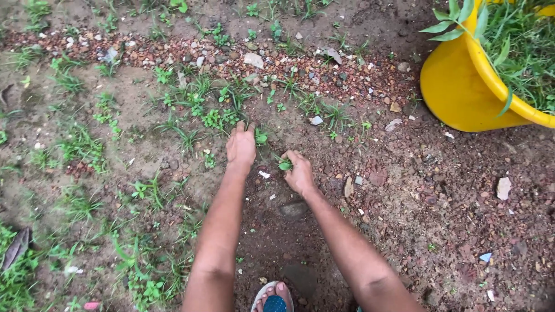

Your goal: Pulling weeds from the soil by hand and collecting them in a yellow bucket.

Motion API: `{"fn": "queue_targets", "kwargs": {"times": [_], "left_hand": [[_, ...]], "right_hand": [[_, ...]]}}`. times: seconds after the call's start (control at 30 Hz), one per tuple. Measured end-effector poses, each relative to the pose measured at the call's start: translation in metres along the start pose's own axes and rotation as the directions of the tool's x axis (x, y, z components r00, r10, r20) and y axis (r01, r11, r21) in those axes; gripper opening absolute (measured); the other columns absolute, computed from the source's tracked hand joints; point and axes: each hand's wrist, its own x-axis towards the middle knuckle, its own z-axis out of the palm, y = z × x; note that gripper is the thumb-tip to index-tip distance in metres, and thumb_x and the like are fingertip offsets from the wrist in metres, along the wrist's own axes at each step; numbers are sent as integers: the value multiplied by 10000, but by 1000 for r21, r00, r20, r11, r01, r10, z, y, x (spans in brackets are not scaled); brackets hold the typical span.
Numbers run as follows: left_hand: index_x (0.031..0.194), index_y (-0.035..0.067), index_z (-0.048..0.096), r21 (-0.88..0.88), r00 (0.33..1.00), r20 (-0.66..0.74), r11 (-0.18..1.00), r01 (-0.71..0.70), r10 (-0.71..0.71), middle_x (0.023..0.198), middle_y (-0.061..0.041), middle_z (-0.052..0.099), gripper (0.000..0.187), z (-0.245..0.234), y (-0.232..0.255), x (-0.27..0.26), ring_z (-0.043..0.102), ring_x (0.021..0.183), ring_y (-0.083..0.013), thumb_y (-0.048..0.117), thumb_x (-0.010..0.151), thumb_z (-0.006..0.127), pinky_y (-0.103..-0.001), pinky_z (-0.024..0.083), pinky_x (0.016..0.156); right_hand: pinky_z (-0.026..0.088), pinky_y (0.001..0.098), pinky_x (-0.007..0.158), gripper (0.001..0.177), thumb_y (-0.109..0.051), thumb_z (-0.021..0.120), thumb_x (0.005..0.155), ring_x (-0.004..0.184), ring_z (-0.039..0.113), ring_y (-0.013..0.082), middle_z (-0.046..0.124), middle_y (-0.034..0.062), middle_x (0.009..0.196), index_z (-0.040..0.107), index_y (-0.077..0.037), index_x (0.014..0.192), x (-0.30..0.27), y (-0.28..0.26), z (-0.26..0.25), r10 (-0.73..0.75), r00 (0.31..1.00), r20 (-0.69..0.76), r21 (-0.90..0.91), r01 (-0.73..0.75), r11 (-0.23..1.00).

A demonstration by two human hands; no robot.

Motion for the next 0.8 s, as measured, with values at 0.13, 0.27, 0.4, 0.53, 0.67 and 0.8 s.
{"fn": "queue_targets", "kwargs": {"times": [0.13,0.27,0.4,0.53,0.67,0.8], "left_hand": [[1361,140,648,55,998,-13,997,-58,59,1498,-150,505,443,-6,22,10,557,1316,-355,38,931,606,-483,573,1022],[1373,165,614,-62,999,17,997,53,-52,1462,-79,521,465,-13,41,20,585,1296,-306,28,931,571,-485,571,1030],[1328,218,658,35,996,58,997,-65,63,1489,-36,497,440,61,20,74,542,1343,-292,26,945,560,-462,567,1050],[1209,218,730,118,980,-32,974,-191,196,1347,-54,625,340,28,38,50,587,1286,-283,63,962,556,-431,594,968],[1324,165,637,47,992,-36,992,-119,121,1394,-90,613,429,38,46,62,592,1287,-293,84,902,638,-446,587,988],[1536,111,458,-493,975,16,847,200,-221,1487,-123,572,723,-15,65,43,577,1341,-318,38,834,614,-484,510,1109]], "right_hand": [[538,470,978,339,11,703,782,1046,688,356,682,80,971,655,-196,1047,3,19,18,-23,999,-24,29,24,999],[531,473,986,363,0,729,765,1056,678,354,666,64,985,654,-209,1052,2,24,23,-40,998,-39,38,41,998],[525,480,980,349,13,722,770,1052,669,386,655,102,976,662,-186,1051,-3,5,8,-66,996,-63,56,70,996],[531,464,968,366,28,709,757,1029,668,368,647,83,968,662,-187,1049,-1,14,19,-66,996,-62,55,69,996],[535,443,972,419,35,730,717,1038,664,346,635,75,980,657,-183,1068,-1,23,29,-67,993,-100,34,71,997],[540,443,934,387,63,712,726,1001,654,353,625,90,953,665,-151,1046,1,16,23,-100,985,-139,45,108,993]]}}
